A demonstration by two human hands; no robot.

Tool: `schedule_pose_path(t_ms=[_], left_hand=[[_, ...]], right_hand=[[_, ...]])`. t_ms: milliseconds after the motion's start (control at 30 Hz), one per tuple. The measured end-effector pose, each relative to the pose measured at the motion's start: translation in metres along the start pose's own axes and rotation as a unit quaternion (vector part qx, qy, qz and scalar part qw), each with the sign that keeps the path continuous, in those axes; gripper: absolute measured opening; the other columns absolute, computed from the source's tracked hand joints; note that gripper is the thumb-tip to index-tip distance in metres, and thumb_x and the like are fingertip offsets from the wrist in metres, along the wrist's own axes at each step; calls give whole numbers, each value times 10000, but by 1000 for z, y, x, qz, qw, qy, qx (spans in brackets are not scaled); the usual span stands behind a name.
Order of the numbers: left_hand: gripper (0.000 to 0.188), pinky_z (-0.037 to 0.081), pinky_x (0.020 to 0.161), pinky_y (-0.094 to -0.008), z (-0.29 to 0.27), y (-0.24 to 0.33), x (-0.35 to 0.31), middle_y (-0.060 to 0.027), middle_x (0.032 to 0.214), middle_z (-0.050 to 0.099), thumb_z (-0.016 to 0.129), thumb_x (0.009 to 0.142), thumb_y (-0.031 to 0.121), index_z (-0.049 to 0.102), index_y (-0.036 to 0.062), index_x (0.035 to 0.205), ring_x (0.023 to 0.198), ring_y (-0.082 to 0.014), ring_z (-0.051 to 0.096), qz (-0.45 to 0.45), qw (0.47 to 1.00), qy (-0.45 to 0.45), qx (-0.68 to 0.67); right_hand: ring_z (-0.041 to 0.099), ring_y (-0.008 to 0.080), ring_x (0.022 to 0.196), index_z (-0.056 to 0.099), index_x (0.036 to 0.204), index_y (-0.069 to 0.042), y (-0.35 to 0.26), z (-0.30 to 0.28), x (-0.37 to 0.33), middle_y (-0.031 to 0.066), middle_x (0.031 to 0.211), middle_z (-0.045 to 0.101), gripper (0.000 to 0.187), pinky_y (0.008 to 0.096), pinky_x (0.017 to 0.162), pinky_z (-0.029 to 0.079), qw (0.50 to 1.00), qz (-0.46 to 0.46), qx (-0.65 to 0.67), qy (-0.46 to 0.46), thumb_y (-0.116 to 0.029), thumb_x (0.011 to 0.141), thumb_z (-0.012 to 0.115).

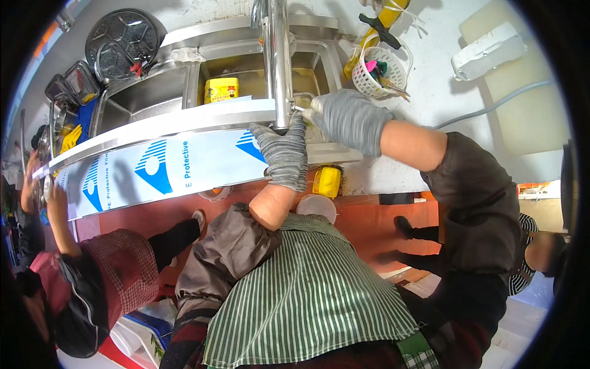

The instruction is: The person assembles a metal pole by inserting and tightening small metal components into its ends. They handle the pole with both hands, rotate it, and use a tool to secure the parts. The task occurs in a commercial kitchen with a stainless steel sink and various kitchen items visible.

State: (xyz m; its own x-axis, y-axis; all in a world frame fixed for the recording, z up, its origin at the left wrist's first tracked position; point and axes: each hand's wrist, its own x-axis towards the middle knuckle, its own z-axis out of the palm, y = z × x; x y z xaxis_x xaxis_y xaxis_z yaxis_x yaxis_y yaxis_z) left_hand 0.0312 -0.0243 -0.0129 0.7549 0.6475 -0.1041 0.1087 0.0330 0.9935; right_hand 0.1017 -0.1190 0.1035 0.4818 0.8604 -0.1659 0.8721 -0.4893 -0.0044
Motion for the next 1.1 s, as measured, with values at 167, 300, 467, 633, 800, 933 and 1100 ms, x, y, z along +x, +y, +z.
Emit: schedule_pose_path(t_ms=[167, 300, 467, 633, 800, 933, 1100], left_hand=[[1025, 199, 1118, -353, -2, -4, -2, -326, 1397, 299, 748, 778, 343, 110, -196, 1372, 1313, -362, 319, 11, 998, -2, -62], [1012, 217, 1113, -353, -5, -7, -2, -307, 1404, 305, 766, 765, 291, 118, -178, 1384, 1310, -345, 327, -14, 998, 7, -59], [982, 253, 1096, -352, -5, -2, -4, -296, 1384, 331, 772, 756, 267, 151, -170, 1378, 1285, -337, 356, -8, 1000, 26, 2], [920, 285, 1072, -344, -7, 1, -3, -266, 1327, 387, 776, 754, 249, 208, -157, 1353, 1214, -322, 410, 12, 998, 8, -66], [933, 276, 1072, -340, -5, -3, -2, -260, 1329, 387, 775, 757, 238, 184, -146, 1368, 1213, -310, 407, 17, 995, 15, -96], [927, 264, 1076, -331, -5, -3, -2, -260, 1333, 384, 769, 766, 223, 174, -137, 1378, 1221, -304, 398, 13, 995, 9, -98], [918, 281, 1065, -330, -9, 1, -3, -257, 1315, 405, 769, 769, 218, 175, -133, 1375, 1205, -298, 414, 2, 995, -9, -97]], right_hand=[[492, 175, 385, 585, 779, -19, 1, -21, 20, 31, 551, 489, 283, 341, 391, 479, 661, 283, 683, -127, -261, 911, 523], [495, 147, 379, 581, 801, -15, 9, -20, 17, 22, 548, 499, 338, 302, 370, 466, 679, 241, 677, -149, -327, 924, 531], [581, 125, 497, 593, 908, -25, 17, -12, 8, 29, 605, 552, 406, 271, 490, 502, 797, 198, 559, -114, -418, 952, 499], [635, 267, 701, 608, 1035, -47, 15, 1, 4, 122, 774, 611, 310, 358, 659, 529, 990, -10, 127, 59, -330, 942, 522], [641, 309, 793, 605, 930, -32, 29, 3, 0, 154, 839, 625, 174, 395, 671, 533, 987, -116, -114, 20, -170, 865, 523], [655, 319, 758, 593, 912, -29, 38, 2, 5, 164, 820, 638, 171, 411, 642, 534, 975, -188, -101, 62, -168, 847, 516], [633, 312, 770, 592, 930, -36, 37, 8, -1, 147, 846, 612, 171, 406, 686, 525, 995, -78, -7, 60, -186, 858, 554]])
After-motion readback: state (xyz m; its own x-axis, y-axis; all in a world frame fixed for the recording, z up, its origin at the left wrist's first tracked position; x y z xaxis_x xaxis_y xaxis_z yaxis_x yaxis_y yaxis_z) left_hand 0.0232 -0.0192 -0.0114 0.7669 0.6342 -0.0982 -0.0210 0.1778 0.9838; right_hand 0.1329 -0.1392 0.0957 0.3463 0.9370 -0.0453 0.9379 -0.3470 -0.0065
